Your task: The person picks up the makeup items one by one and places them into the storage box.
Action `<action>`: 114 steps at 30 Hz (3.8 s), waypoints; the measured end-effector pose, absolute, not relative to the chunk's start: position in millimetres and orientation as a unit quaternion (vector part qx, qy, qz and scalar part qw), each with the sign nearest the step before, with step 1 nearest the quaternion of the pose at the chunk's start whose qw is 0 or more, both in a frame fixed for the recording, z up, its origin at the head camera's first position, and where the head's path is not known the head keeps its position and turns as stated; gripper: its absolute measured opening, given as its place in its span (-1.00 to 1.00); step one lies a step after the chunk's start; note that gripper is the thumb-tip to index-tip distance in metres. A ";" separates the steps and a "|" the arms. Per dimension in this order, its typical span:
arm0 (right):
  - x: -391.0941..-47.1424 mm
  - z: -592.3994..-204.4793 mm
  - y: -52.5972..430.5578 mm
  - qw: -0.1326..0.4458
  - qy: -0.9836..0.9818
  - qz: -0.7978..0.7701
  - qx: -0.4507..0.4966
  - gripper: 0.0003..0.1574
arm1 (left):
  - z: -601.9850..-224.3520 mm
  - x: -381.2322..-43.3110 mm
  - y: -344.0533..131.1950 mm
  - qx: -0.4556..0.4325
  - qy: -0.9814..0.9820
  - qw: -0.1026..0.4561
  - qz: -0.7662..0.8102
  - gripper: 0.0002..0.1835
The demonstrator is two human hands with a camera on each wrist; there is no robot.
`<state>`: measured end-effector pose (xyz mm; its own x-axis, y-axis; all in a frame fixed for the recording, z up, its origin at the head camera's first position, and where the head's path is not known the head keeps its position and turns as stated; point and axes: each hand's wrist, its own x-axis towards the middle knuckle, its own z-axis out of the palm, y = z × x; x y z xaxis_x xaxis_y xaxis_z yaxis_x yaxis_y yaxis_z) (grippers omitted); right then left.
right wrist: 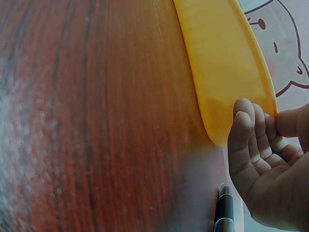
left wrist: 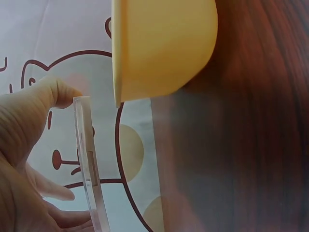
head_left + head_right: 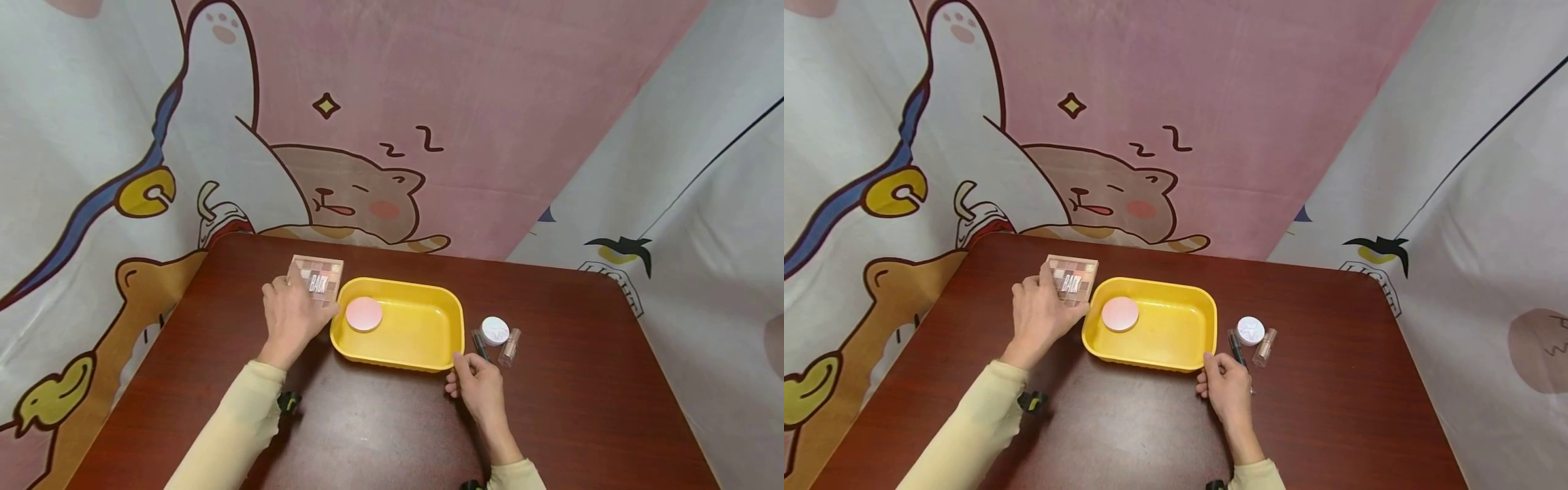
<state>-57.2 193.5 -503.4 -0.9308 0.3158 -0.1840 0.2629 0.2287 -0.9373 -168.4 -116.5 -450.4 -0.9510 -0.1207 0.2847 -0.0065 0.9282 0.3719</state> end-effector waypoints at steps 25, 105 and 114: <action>-57.7 -501.5 192.7 0.023 -0.780 0.597 -0.188 -0.58 | -452.9 -155.4 -89.0 -0.016 -0.964 0.190 -0.185 0.16; -57.1 -504.7 193.5 0.024 -0.783 0.592 -0.188 -0.58 | -468.5 -120.7 -14.1 -0.101 -0.970 0.144 -0.168 0.26; -57.6 -504.9 193.1 0.025 -0.781 0.596 -0.186 -0.57 | -471.0 -119.3 -7.2 -0.099 -0.975 0.103 -0.169 0.33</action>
<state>-57.6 193.1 -504.9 -0.9293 0.3212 -0.1824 0.2607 0.2207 -0.9398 -119.3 -7.2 -471.0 -0.9592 0.1581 0.2343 0.2275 0.9236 0.3085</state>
